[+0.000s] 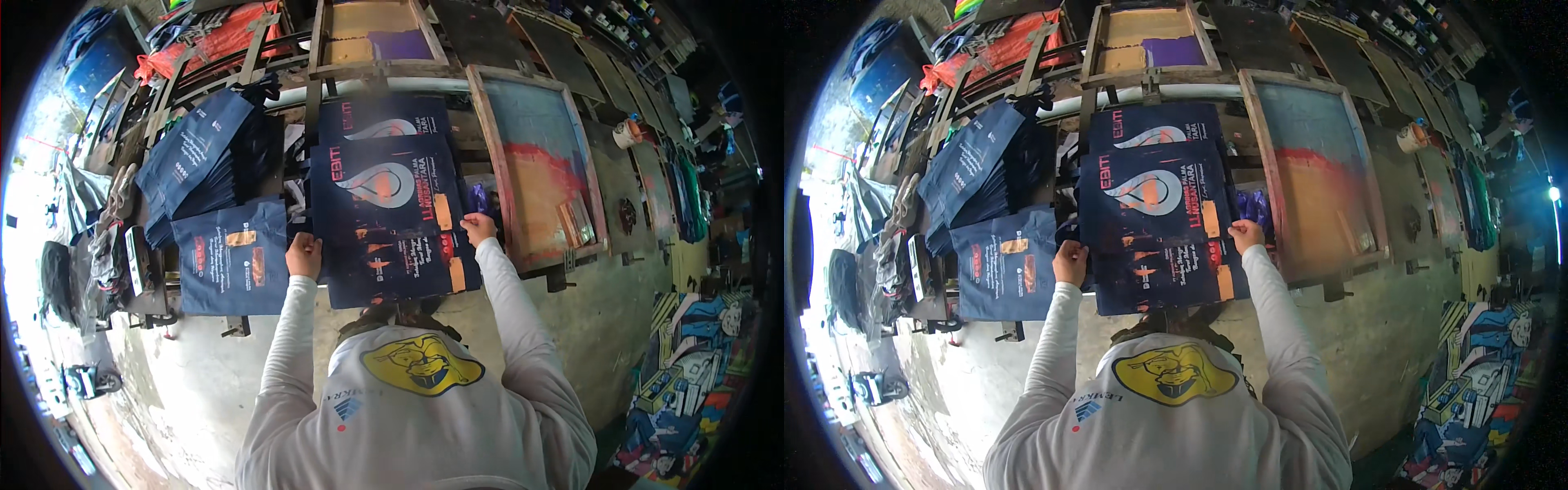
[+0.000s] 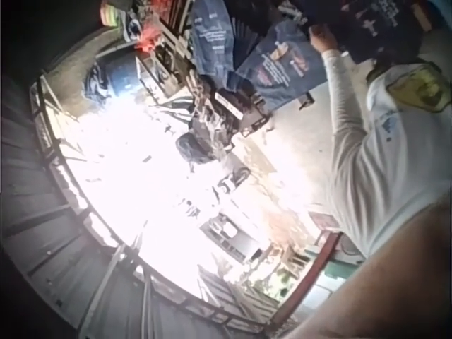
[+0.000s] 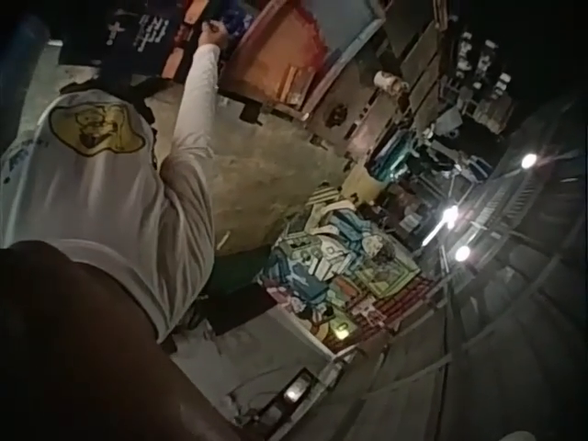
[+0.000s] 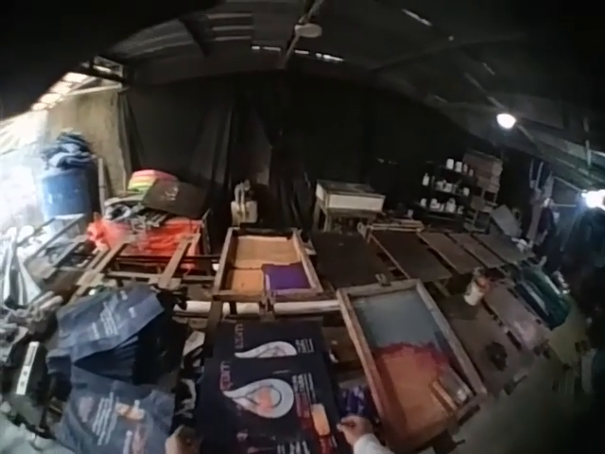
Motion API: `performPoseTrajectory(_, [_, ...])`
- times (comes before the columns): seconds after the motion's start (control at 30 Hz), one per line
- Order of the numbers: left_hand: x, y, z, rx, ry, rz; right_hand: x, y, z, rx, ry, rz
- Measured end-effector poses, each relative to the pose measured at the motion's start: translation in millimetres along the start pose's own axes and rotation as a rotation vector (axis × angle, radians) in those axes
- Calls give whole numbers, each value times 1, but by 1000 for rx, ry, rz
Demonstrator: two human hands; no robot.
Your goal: Applying ink through a stencil onto a bag and then stacking the finished product.
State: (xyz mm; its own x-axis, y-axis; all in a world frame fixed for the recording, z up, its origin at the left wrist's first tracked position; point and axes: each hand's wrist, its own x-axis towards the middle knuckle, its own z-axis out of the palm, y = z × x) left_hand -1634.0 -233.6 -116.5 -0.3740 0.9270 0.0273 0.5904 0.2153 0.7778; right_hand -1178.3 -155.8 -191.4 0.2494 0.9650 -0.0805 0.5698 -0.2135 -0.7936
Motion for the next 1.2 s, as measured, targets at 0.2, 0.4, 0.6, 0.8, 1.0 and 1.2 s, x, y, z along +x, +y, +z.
performPoseTrajectory(0.2, [52, 15, -8, -683, -194, -128, 27, -76, -32, 441, -111, 8])
performPoseTrajectory(0.4, [205, 82, -50, -1009, -297, -204, 135, -231, -72, 758, -389, 276])
performPoseTrajectory(0.6, [237, 167, -57, -1054, -180, -46, 193, -257, -109, 892, -217, 119])
performPoseTrajectory(0.8, [205, 101, -35, -935, -175, -120, 174, -198, -78, 833, -364, 152])
performPoseTrajectory(1.0, [209, 21, 56, -751, -207, -354, 187, -109, -20, 652, -244, 319])
performPoseTrajectory(1.2, [195, 1, 84, -492, -206, -452, 181, -78, 15, 373, -194, 320])
